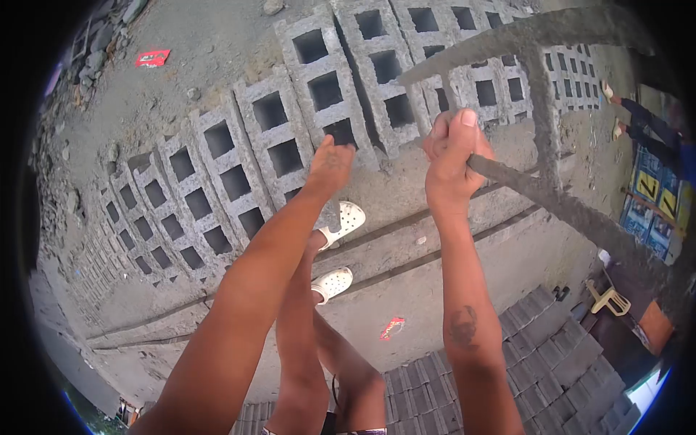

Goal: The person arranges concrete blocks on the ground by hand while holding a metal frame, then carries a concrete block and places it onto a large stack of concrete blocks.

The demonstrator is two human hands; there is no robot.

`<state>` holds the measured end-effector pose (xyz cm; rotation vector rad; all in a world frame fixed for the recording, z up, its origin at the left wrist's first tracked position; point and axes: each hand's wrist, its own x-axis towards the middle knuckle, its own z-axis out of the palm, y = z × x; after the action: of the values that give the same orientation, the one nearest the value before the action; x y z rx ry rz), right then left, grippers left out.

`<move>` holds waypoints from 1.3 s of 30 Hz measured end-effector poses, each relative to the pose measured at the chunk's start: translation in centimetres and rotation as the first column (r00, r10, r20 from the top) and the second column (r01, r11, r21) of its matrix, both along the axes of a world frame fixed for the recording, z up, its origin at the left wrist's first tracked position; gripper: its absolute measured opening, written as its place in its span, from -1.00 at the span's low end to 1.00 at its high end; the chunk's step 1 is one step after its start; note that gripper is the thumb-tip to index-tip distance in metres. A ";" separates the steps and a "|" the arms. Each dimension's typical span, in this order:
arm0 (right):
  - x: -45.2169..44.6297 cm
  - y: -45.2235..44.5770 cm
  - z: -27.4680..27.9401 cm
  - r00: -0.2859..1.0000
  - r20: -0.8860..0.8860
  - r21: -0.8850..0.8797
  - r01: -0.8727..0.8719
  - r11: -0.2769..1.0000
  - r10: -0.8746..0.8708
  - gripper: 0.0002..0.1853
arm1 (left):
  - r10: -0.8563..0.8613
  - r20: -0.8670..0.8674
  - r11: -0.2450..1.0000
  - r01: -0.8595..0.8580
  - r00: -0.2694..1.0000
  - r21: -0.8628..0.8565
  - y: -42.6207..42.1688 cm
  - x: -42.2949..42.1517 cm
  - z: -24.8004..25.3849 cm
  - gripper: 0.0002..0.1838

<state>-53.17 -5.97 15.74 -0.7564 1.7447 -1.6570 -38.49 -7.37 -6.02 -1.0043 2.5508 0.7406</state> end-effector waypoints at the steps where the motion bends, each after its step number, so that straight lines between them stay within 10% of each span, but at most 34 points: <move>1: 0.0 -0.6 1.5 1.000 -0.009 -0.017 0.014 1.000 -0.014 -0.50 | 0.005 -0.064 1.000 -0.005 0.998 -0.008 0.2 0.3 -0.4 -0.60; 8: 1.6 9.8 4.9 0.948 0.196 0.063 0.243 0.968 -0.251 -0.45 | -0.031 -0.141 0.999 0.035 0.990 0.028 -0.5 0.9 -0.8 -0.67; 15: 5.9 31.0 2.8 0.694 0.200 0.698 0.395 0.598 -0.692 -0.43 | -0.070 0.078 0.997 0.068 0.994 0.033 -0.9 -1.1 1.8 -0.67; 22: 3.7 36.9 4.9 0.724 0.298 0.271 0.561 0.783 -0.622 -0.46 | -0.129 0.303 0.991 0.116 0.944 0.059 -1.0 -1.7 6.3 -0.54; 28: -3.4 34.3 -2.9 0.312 0.472 0.470 0.702 0.535 -0.824 -0.46 | -0.140 0.314 0.977 0.079 0.939 0.200 -0.6 -0.6 8.5 -0.36; 35: -8.7 26.6 -6.3 0.428 0.525 -0.049 0.878 0.476 -0.735 -0.47 | -0.079 0.226 0.975 0.027 0.971 0.222 -0.5 -0.7 8.7 -0.53; 39: 3.0 20.8 -18.1 0.317 0.681 0.374 0.624 0.686 -0.660 -0.51 | -0.081 0.220 0.974 0.030 0.972 0.226 -0.6 -0.8 9.4 -0.56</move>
<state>-50.21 14.85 -2.34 0.8133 1.4133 -1.9681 -39.27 -8.00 3.36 -0.8852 2.2344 0.8207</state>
